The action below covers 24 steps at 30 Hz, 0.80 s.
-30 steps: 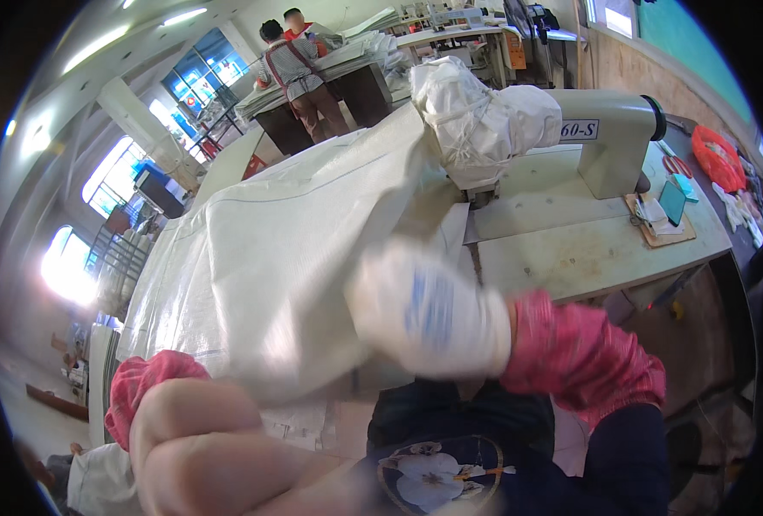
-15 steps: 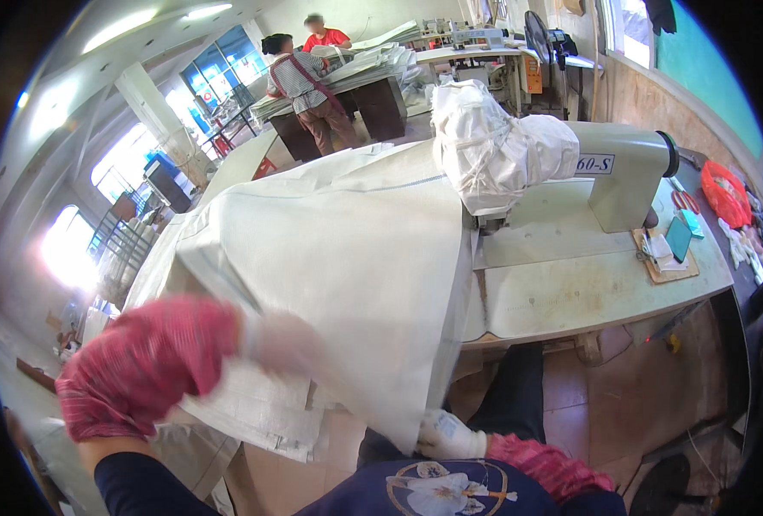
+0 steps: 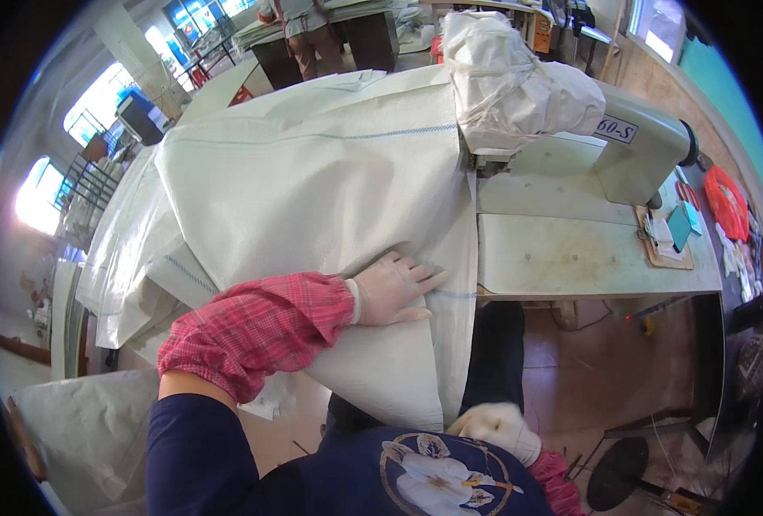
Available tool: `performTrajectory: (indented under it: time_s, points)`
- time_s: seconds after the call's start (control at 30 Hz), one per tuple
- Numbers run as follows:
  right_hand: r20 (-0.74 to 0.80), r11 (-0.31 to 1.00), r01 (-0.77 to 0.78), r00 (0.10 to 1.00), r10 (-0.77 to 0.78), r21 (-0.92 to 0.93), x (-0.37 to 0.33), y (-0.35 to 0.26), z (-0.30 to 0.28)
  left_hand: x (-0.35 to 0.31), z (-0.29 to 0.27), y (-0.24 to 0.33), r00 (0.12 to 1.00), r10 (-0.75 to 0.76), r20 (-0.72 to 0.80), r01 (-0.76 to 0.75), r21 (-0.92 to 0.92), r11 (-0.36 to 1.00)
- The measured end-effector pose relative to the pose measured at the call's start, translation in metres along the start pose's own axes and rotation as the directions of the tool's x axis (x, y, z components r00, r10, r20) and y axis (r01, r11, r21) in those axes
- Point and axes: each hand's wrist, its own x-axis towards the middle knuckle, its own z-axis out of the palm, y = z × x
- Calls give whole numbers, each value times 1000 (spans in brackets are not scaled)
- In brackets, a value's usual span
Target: The person feeds a large white woven sack through a sewing machine, guiding the fabric with gloved hands to stitch along a seam. The person repeatedly repositions and aligns the sack edges while the machine sews.
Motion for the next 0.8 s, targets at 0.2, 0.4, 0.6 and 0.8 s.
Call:
performTrajectory:
  time_s: [0.2,0.4,0.6,0.8]
  points:
    - [-572,974,-60,800,179,221,81,7,-28,26,-20,13,999,-44,22,43,33,999]
    - [-599,901,-170,792,-116,-398,120,39,-10,20,-19,22,996,82,37,-86,113,990]
    - [-536,444,-452,840,-79,-774,93,25,1,32,-3,51,983,181,-10,-180,31,983]
    - [-374,95,-377,926,49,-921,93,13,14,53,-29,20,886,436,-157,-414,157,897]
